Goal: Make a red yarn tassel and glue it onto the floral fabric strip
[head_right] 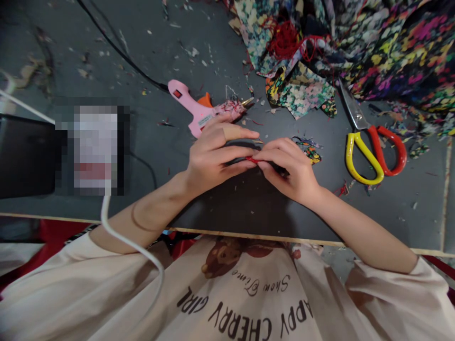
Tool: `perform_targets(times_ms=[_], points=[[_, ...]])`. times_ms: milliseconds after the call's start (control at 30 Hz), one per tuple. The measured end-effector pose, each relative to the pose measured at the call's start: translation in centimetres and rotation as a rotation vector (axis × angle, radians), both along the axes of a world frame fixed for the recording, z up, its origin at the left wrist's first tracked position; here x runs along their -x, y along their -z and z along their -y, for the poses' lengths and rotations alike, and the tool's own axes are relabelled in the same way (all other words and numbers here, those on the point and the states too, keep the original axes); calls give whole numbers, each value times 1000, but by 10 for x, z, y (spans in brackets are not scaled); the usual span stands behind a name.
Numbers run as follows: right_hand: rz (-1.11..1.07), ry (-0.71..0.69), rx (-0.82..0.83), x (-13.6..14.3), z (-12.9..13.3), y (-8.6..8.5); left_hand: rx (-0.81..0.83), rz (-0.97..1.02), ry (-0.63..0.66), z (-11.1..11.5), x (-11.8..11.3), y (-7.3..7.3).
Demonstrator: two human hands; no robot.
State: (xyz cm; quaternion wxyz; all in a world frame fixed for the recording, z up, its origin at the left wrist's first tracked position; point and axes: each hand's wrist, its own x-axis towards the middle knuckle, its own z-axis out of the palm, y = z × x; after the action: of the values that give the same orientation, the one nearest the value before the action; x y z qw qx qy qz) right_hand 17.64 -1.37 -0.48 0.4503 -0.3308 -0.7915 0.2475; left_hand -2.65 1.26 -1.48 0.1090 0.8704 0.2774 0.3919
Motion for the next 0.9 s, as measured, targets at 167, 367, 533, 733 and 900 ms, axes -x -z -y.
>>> perform_targets(times_ms=[167,367,533,733,900], points=[[23,75,-23,-1,1,-1,-60,-58,-33,-2,1,0],[123,95,-99,-2,2,0,-127,-118,-76,-2,2,0],[148,72,-86,-1,-1,4,-2,-171,-37,-2,2,-1],[198,89,-151,1,-1,8,-64,-196,-18,0,2,-4],[214,67,-133,-1,-2,8,-121,-230,-28,1,2,-5]])
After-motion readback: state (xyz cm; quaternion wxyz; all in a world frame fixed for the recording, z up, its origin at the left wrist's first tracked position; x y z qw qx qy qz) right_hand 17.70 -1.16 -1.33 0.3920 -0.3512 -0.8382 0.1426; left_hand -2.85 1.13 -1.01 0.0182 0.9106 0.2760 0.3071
